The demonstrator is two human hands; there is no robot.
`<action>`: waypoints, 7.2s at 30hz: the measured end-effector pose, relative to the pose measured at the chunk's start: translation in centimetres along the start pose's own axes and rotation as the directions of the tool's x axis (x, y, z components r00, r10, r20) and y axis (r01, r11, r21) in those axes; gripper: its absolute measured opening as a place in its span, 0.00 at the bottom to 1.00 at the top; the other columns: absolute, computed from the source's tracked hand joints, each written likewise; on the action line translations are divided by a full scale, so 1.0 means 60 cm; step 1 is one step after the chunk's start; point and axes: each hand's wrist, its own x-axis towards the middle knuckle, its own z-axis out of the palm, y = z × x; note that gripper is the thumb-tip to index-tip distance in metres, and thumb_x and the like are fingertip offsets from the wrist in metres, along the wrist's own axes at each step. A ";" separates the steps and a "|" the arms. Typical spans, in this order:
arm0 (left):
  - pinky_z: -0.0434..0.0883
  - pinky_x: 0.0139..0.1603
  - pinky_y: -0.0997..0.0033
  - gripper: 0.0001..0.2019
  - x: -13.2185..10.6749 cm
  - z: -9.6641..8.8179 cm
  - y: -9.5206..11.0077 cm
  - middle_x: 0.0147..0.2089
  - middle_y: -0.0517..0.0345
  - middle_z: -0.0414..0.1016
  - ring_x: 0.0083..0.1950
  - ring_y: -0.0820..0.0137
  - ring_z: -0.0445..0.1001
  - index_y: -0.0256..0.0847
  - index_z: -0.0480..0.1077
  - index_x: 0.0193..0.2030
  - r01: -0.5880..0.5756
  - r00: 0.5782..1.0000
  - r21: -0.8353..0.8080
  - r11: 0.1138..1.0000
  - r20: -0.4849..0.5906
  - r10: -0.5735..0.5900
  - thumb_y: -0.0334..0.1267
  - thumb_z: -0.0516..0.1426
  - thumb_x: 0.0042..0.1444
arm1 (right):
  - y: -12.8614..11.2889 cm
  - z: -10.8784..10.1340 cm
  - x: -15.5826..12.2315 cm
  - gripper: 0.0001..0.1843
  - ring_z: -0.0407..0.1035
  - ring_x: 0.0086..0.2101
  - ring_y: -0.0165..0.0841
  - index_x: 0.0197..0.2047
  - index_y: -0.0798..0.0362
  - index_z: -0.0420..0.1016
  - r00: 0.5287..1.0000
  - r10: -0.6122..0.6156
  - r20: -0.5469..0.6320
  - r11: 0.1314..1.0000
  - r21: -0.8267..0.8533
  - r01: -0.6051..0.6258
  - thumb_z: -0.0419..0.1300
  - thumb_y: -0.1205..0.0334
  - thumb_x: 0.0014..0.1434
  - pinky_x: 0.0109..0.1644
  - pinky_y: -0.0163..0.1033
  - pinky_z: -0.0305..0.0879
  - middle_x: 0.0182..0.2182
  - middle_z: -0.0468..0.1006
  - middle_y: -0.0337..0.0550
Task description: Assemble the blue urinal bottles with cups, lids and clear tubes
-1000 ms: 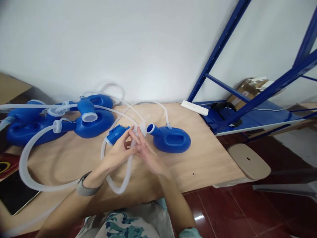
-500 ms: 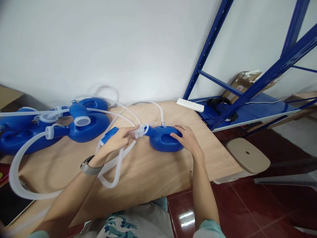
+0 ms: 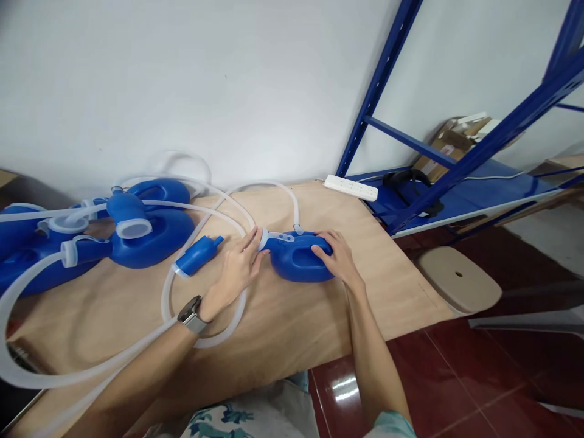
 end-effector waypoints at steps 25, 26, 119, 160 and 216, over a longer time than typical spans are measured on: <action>0.70 0.57 0.61 0.11 0.116 -0.025 0.046 0.47 0.50 0.74 0.50 0.59 0.76 0.43 0.75 0.47 0.126 0.910 0.057 0.990 0.390 -0.138 0.44 0.54 0.72 | -0.127 0.002 0.074 0.37 0.78 0.52 0.60 0.40 0.50 0.85 0.903 0.384 0.193 0.868 -0.408 -0.283 0.59 0.22 0.58 0.64 0.61 0.63 0.42 0.88 0.54; 0.70 0.58 0.62 0.12 0.114 -0.024 0.042 0.48 0.50 0.74 0.51 0.60 0.76 0.43 0.75 0.47 0.121 0.911 0.052 0.991 0.390 -0.132 0.44 0.53 0.73 | -0.133 0.006 0.077 0.36 0.80 0.49 0.57 0.36 0.50 0.84 0.902 0.381 0.206 0.870 -0.411 -0.274 0.59 0.23 0.58 0.61 0.57 0.67 0.38 0.87 0.52; 0.78 0.57 0.57 0.17 -0.007 -0.310 -0.032 0.52 0.52 0.81 0.53 0.59 0.81 0.45 0.75 0.53 -0.175 0.942 -0.009 0.985 -0.293 0.165 0.47 0.69 0.61 | -0.297 -0.010 0.168 0.33 0.73 0.35 0.41 0.27 0.51 0.75 0.906 -0.232 0.354 0.803 -0.456 0.384 0.40 0.45 0.75 0.41 0.43 0.55 0.30 0.82 0.50; 0.81 0.49 0.56 0.21 -0.012 -0.267 0.008 0.51 0.51 0.76 0.50 0.59 0.80 0.42 0.76 0.52 -0.510 0.763 0.111 0.853 -0.400 0.508 0.38 0.75 0.53 | -0.324 -0.051 0.088 0.29 0.78 0.39 0.37 0.40 0.50 0.79 0.891 -0.400 0.216 0.916 0.066 0.396 0.43 0.44 0.78 0.46 0.42 0.69 0.36 0.84 0.44; 0.79 0.52 0.57 0.20 0.001 -0.251 0.011 0.49 0.54 0.77 0.50 0.61 0.79 0.44 0.76 0.50 -0.170 0.869 -0.109 0.979 -0.484 0.098 0.46 0.74 0.53 | -0.275 0.083 0.060 0.27 0.82 0.42 0.41 0.48 0.46 0.85 0.993 -0.049 0.108 0.657 0.752 -0.049 0.68 0.32 0.59 0.53 0.52 0.80 0.45 0.87 0.46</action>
